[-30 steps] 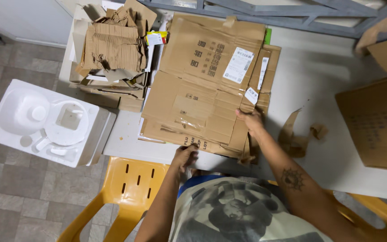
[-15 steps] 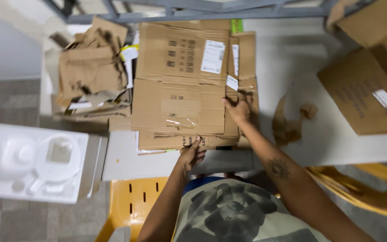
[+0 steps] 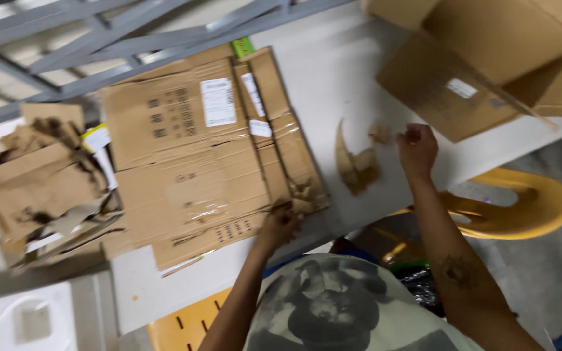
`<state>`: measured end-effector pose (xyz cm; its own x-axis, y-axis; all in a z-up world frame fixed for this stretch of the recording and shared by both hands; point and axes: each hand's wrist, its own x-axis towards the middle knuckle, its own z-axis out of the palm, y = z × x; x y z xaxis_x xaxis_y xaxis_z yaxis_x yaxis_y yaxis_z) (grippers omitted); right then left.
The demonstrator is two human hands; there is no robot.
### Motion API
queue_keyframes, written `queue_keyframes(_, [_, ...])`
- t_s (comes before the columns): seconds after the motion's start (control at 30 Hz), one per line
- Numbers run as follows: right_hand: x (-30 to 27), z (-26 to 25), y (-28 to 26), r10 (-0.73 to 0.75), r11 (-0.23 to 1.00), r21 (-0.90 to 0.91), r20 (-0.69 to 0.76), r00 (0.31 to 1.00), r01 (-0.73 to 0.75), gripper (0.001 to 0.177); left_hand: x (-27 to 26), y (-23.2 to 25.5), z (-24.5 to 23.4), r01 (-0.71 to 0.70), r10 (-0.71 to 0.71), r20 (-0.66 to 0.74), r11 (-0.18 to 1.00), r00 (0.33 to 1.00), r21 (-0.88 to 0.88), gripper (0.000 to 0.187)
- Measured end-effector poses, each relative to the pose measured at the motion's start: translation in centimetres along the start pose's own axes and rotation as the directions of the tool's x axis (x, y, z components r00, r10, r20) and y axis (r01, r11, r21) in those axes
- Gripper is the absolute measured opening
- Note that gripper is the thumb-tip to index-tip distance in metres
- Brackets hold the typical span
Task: The person flattens empty cardboard boxes on a table by folding the flaps down and pressing them flat, tears tape off one box, stacks the flattened cardboard, and gathers plastic packaging and foam inserts into a pile on the table.
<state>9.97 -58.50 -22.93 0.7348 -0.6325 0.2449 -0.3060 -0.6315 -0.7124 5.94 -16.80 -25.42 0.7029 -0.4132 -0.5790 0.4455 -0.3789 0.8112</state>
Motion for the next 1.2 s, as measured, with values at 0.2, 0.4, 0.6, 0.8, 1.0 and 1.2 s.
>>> queue_keyframes(0.2, [0.6,3.6,7.4,-0.219,0.976,-0.002,0.089,0.972,0.220,0.050,7.6,4.2,8.2,0.160,-0.159,0.128,0.987,0.979,-0.002,0.047])
queue_keyframes(0.4, [3.2,7.4,6.6,-0.463,0.883,0.012,0.199,0.864,0.470,0.070,16.1,4.4,17.2,0.082,0.181,-0.487,0.879,0.854,0.470,0.093])
queue_keyframes(0.6, [-1.6,5.2,5.3,-0.242,0.940,0.340,0.732,0.637,-0.034,0.087,17.8,5.4,20.5,0.255,-0.360,-0.094,0.799,0.928,-0.544,0.053])
queue_keyframes(0.8, [-1.4,0.0,6.8,-0.185,0.935,0.310,0.843,0.506,-0.174,0.090,14.9,6.5,22.0,0.310,-0.337,0.049,0.790,0.940,-0.529,0.054])
queue_keyframes(1.0, [-4.8,-8.5,5.8,0.143,0.930,0.132,0.730,0.669,-0.343,0.050,14.6,8.8,22.4,0.397,-0.355,0.237,0.904,0.905,-0.161,0.054])
queue_keyframes(1.2, [-15.9,-13.4,8.3,0.504,0.773,0.353,0.162,0.849,-0.526,0.034,12.6,8.8,27.7,0.144,-0.158,0.466,0.987,0.870,0.066,0.038])
